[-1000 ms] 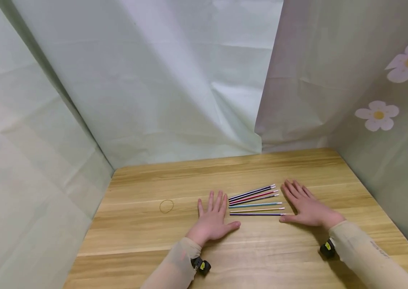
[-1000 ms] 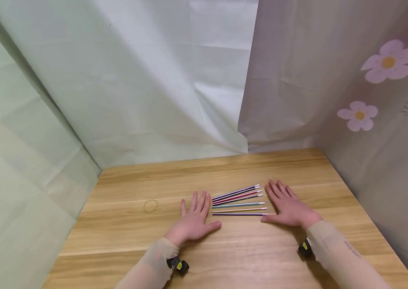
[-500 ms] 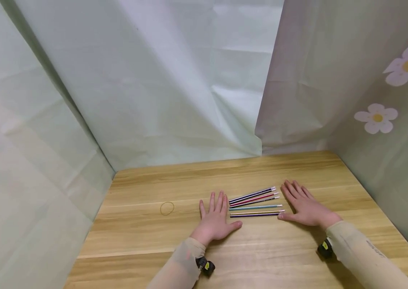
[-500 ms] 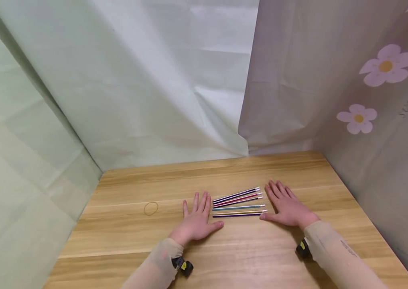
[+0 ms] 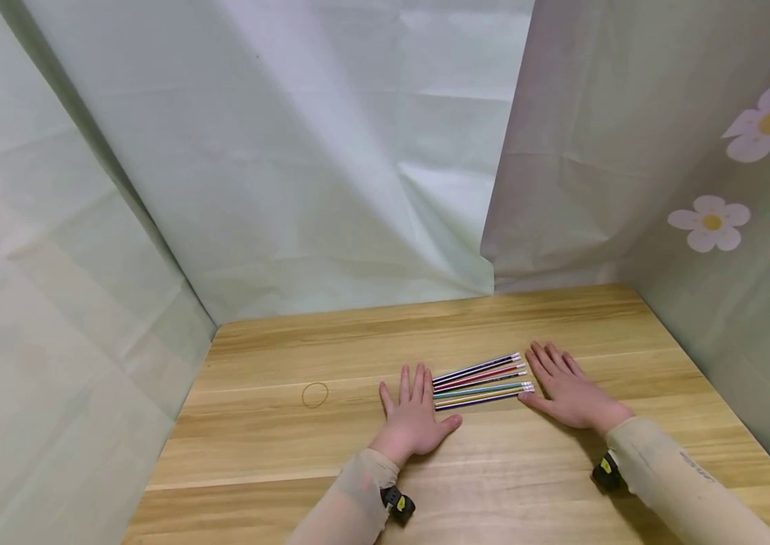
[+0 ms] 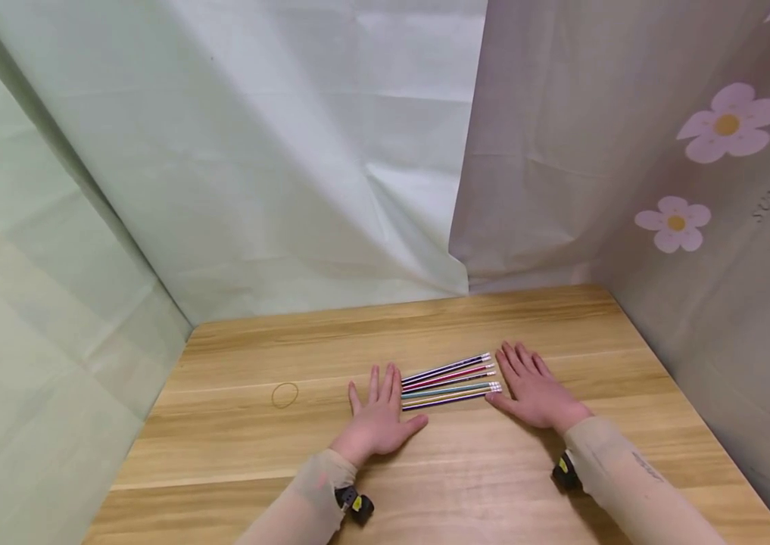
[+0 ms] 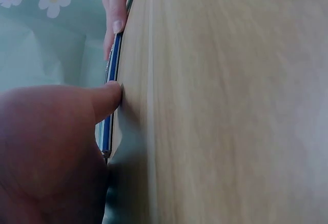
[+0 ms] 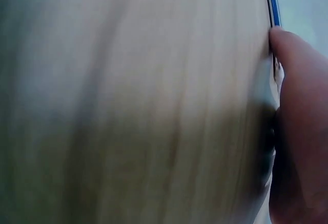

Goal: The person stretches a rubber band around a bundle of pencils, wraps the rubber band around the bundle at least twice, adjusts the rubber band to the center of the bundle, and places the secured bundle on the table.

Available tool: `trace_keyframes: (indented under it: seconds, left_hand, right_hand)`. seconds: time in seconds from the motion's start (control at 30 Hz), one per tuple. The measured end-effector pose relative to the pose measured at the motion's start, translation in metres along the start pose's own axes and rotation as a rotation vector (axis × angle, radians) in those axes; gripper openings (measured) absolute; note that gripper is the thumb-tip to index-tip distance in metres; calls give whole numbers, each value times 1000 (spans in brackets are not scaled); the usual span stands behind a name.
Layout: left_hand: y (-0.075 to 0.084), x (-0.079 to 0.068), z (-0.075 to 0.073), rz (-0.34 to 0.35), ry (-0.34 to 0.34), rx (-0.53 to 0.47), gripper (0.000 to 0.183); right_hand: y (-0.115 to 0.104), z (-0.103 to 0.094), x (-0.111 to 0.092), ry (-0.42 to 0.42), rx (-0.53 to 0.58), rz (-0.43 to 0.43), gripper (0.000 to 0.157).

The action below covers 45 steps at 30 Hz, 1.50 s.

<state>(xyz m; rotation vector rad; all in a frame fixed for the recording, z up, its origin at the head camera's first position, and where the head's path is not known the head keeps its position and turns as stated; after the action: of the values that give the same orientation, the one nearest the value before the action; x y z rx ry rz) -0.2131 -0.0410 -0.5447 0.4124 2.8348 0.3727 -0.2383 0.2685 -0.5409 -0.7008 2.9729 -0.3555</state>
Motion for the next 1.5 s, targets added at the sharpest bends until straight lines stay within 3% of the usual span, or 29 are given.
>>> trace_keyframes:
  seconds: [0.27,0.53,0.73,0.93,1.3,1.5]
  left_hand:
    - [2,8,12,-44,0,-6,109]
    - [12,7,9,-81,-28,-31,109]
    - [21,3,2,-104,0,-41,110]
    - [19,10,9,-131,-12,-28,112]
    - [16,17,12,-143,-42,-24,115]
    - [8,19,8,-139,-10,-6,119]
  right_hand:
    - [-9,0,6,53,20,-9,90]
    - [-11,1,11,14,11,49,99]
    - [-10,4,12,36,13,27,99]
    - [-8,6,13,89,10,-11,98]
    - [-13,2,13,55,-25,-4,99]
    - [-21,5,8,33,-38,-3,103]
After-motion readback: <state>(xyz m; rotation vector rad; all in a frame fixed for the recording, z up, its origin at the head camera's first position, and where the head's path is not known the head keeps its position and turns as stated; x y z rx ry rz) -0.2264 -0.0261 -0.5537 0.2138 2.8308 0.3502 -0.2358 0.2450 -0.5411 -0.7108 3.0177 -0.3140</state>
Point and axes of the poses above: each hand's wrist, its own x-axis towards the middle knuckle, its own z-axis out of the palm, y = z × x, the point moved 3 cm from there along x, towards the middle knuckle, and after that the axes turned 2 degrees about -x, right-handed, at the moved point
